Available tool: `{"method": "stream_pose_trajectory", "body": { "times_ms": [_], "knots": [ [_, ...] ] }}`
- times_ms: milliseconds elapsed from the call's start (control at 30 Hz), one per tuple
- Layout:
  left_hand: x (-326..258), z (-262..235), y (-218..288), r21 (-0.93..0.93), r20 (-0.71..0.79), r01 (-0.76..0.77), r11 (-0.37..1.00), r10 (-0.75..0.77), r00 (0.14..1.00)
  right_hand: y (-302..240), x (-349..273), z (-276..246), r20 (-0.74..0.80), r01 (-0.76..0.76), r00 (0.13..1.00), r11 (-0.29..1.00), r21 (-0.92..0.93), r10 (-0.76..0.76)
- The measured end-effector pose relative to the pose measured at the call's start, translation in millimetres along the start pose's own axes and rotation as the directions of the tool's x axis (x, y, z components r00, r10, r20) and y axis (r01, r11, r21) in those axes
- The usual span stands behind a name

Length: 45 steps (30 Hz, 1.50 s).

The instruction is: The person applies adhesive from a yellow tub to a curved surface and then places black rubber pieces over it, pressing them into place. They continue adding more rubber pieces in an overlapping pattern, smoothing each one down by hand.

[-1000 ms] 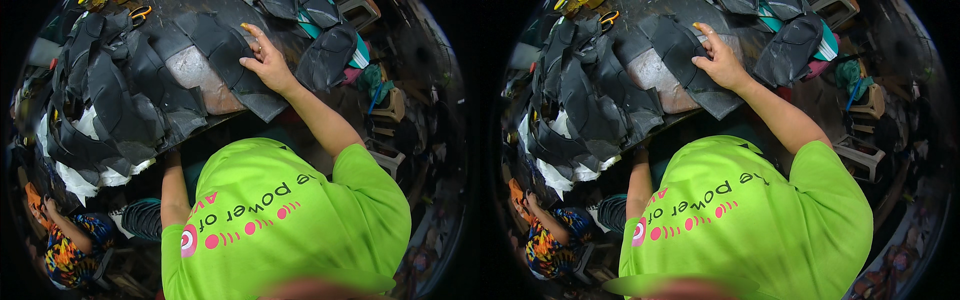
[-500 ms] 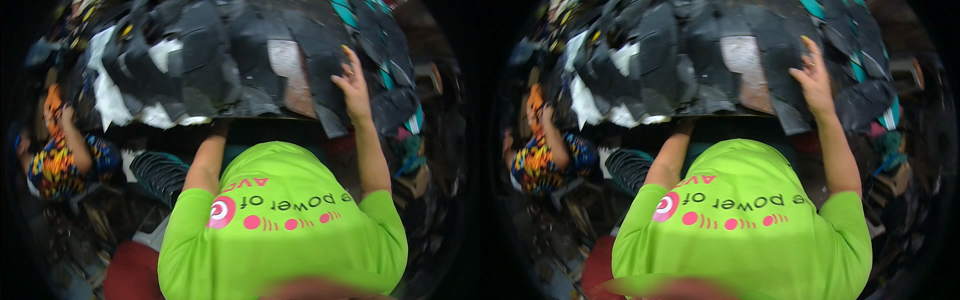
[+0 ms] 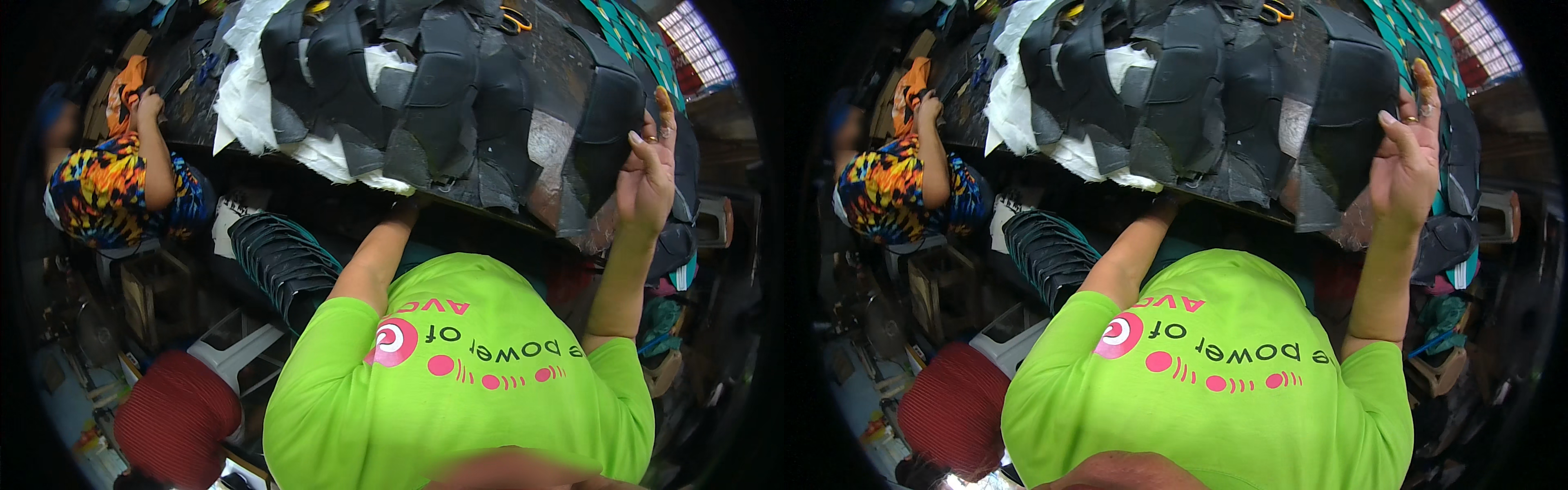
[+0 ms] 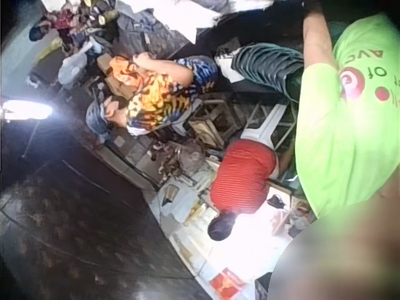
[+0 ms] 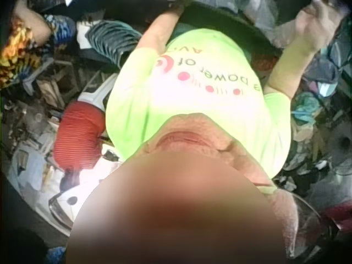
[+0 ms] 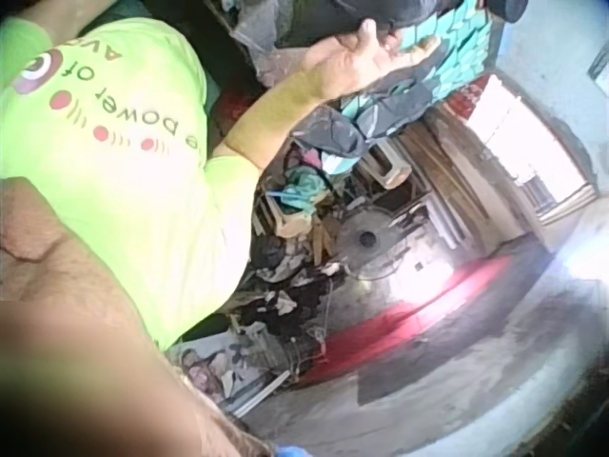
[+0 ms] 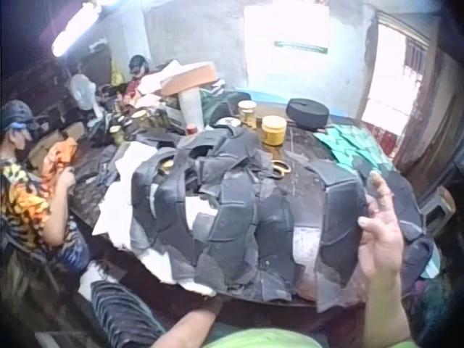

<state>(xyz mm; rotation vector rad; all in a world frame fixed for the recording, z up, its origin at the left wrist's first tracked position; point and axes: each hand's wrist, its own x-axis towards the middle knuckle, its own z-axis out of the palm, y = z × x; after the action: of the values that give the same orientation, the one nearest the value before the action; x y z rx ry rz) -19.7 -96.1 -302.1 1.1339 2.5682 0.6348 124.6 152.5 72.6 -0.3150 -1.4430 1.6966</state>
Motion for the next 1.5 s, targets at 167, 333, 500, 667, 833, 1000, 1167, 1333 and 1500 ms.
{"method": "stream_pose_trajectory", "body": {
  "times_ms": [167, 333, 500, 667, 833, 1000, 1167, 1333, 1500],
  "knots": [
    [0, 1, -2, -0.024, 0.016, 0.009, 1.000, -0.009, 1.000, 17, -13, 87, 0.213, 0.004, 0.976, 0.987, 0.162, -0.039],
    [4, -1, -7, -0.034, 0.030, 0.007, 0.999, -0.006, 1.000, 51, -13, 177, 0.267, -0.006, 0.960, 0.951, 0.308, -0.080],
    [7, -2, -10, -0.045, 0.035, 0.007, 0.999, -0.005, 0.999, 95, -5, 245, 0.274, 0.050, 0.949, 0.934, 0.353, -0.155],
    [5, 0, -10, -0.048, 0.039, 0.004, 0.999, -0.002, 0.999, 100, -3, 248, 0.204, -0.012, 0.977, 0.942, 0.335, -0.060],
    [6, 0, -16, -0.049, 0.052, 0.014, 0.999, -0.012, 0.999, 46, 29, 200, 0.108, 0.130, 0.973, 0.875, 0.467, -0.202],
    [7, -3, -18, -0.048, 0.067, 0.014, 0.999, -0.011, 0.998, 31, 38, 140, -0.026, 0.311, 0.950, 0.928, 0.206, -0.312],
    [10, -3, -16, -0.049, 0.080, 0.013, 0.999, -0.009, 0.997, 59, 28, 104, -0.031, 0.210, 0.977, 0.978, 0.021, -0.209],
    [7, -2, -18, -0.038, 0.100, 0.019, 0.999, -0.015, 0.995, 87, -2, 125, 0.038, 0.092, 0.994, 0.984, 0.156, -0.099],
    [3, -3, -21, -0.020, 0.123, 0.024, 1.000, -0.021, 0.992, 110, -32, 156, 0.167, 0.055, 0.986, 0.969, -0.242, -0.014]
  ]
}}
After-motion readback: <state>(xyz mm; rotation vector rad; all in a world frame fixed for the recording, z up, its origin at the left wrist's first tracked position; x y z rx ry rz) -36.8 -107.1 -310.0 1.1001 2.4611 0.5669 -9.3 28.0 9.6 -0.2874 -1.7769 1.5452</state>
